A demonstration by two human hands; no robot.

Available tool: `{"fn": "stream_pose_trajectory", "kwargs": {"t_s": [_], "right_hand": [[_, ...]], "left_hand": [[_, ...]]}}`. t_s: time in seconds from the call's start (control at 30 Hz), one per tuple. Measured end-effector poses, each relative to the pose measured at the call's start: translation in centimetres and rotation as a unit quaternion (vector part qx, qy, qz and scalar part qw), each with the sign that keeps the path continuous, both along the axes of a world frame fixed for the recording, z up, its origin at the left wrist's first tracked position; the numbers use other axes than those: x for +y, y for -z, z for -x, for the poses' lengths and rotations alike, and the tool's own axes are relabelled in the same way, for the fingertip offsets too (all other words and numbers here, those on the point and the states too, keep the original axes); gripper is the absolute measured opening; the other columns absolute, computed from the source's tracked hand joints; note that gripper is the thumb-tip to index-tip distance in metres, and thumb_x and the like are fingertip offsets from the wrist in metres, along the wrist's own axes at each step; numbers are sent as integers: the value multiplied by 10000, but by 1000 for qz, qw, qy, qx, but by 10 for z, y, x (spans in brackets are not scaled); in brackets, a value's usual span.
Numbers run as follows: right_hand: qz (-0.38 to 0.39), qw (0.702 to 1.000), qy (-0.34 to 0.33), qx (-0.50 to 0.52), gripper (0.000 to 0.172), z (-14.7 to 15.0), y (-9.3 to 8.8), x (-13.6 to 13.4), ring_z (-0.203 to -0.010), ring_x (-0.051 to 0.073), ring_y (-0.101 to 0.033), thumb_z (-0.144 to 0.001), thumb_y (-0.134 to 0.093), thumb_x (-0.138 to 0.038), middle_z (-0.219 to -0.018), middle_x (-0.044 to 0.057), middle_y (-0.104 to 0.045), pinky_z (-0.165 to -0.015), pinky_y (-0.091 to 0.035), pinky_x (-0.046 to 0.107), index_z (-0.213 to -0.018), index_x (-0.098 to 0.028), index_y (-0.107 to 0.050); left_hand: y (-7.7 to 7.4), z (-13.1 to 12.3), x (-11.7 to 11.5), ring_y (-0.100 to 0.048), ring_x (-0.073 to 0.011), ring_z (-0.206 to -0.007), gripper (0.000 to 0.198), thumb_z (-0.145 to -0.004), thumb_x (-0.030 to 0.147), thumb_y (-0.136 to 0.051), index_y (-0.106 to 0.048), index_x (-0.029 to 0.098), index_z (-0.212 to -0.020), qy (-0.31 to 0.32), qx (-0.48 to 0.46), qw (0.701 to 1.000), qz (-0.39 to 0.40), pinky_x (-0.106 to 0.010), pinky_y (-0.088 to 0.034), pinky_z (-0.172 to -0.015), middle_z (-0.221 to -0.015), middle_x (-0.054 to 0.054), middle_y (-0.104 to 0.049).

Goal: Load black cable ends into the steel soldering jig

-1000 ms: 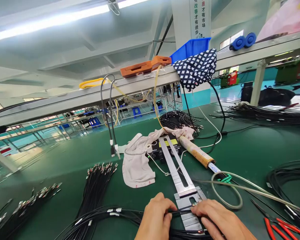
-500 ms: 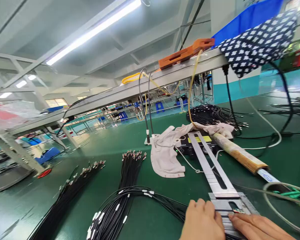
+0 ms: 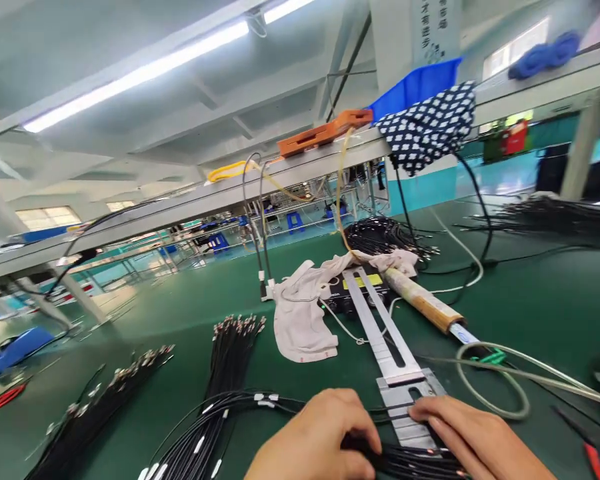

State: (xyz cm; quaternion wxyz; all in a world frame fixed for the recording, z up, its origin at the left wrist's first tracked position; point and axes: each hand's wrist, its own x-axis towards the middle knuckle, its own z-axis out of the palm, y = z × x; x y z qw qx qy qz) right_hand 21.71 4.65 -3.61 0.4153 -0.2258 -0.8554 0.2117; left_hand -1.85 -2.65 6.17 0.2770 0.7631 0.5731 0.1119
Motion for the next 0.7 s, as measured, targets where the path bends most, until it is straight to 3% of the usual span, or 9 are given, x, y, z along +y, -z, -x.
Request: {"fn": "stream_pose_trajectory", "kwargs": {"t_s": [0.07, 0.13, 0.2, 0.3, 0.33, 0.43, 0.53, 0.7], "right_hand": [[92, 996, -11, 4, 265, 1, -7, -1, -868, 195, -692, -1006, -378, -334, -970, 13, -721, -745, -544, 253, -1032, -274, -635], [183, 983, -18, 13, 321, 2, -9, 1, -871, 216, -678, -1003, -363, -412, -948, 30, -722, -761, -523, 290, -985, -257, -643], [267, 962, -10, 54, 380, 3, -10, 4, -851, 234, -667, -971, -391, -527, -914, 49, -732, -761, -511, 315, -976, -241, -641], [386, 909, 9, 155, 503, 1, -12, 11, -763, 236, -646, -865, -486, -683, -835, 70, -735, -740, -511, 333, -954, -210, -634], [416, 889, 14, 190, 533, 1, -12, 13, -727, 230, -637, -828, -519, -710, -807, 73, -730, -723, -511, 333, -930, -200, -633], [448, 855, 37, 260, 557, -1, -12, 18, -664, 209, -610, -769, -585, -728, -764, 77, -715, -685, -500, 324, -864, -181, -630], [434, 859, 53, 265, 540, -2, -10, 20, -644, 199, -592, -768, -601, -715, -730, 67, -697, -663, -484, 319, -830, -179, -618], [406, 878, 60, 246, 537, -3, -9, 20, -634, 197, -580, -803, -549, -718, -725, 61, -688, -655, -470, 327, -821, -184, -595]], "left_hand": [[21, 0, 9, -566, -119, -892, 281, -676, 112, -812, -723, 292, -873, 76, 27, 997, 12, -164, -377, -817, -852, 65, -620], [47, -6, 20, -538, -133, -788, 160, -699, 97, -785, -723, 243, -722, 79, 56, 995, 15, -198, -374, -749, -719, 48, -554], [61, -11, 28, -503, -128, -724, 174, -678, 84, -781, -679, 206, -606, 68, 51, 996, 23, -207, -356, -687, -666, 50, -492], [45, -14, 30, -489, -89, -638, 153, -686, 47, -667, -661, 199, -701, 34, -86, 995, 37, -170, -338, -592, -683, 66, -533], [35, -14, 28, -492, -90, -632, 157, -695, 46, -612, -648, 195, -729, -13, -109, 994, 31, -171, -333, -581, -670, 69, -541], [16, -15, 26, -528, -122, -695, 99, -785, 152, -542, -631, 189, -764, -94, -102, 990, -29, -202, -352, -635, -709, 39, -587], [27, -16, 28, -570, -159, -758, 160, -848, 219, -500, -649, 190, -795, -70, -48, 994, -74, -236, -375, -692, -784, -8, -624], [56, -18, 31, -596, -183, -800, 159, -810, 141, -491, -641, 194, -815, -63, 43, 992, -96, -249, -399, -698, -830, -33, -628]]}}
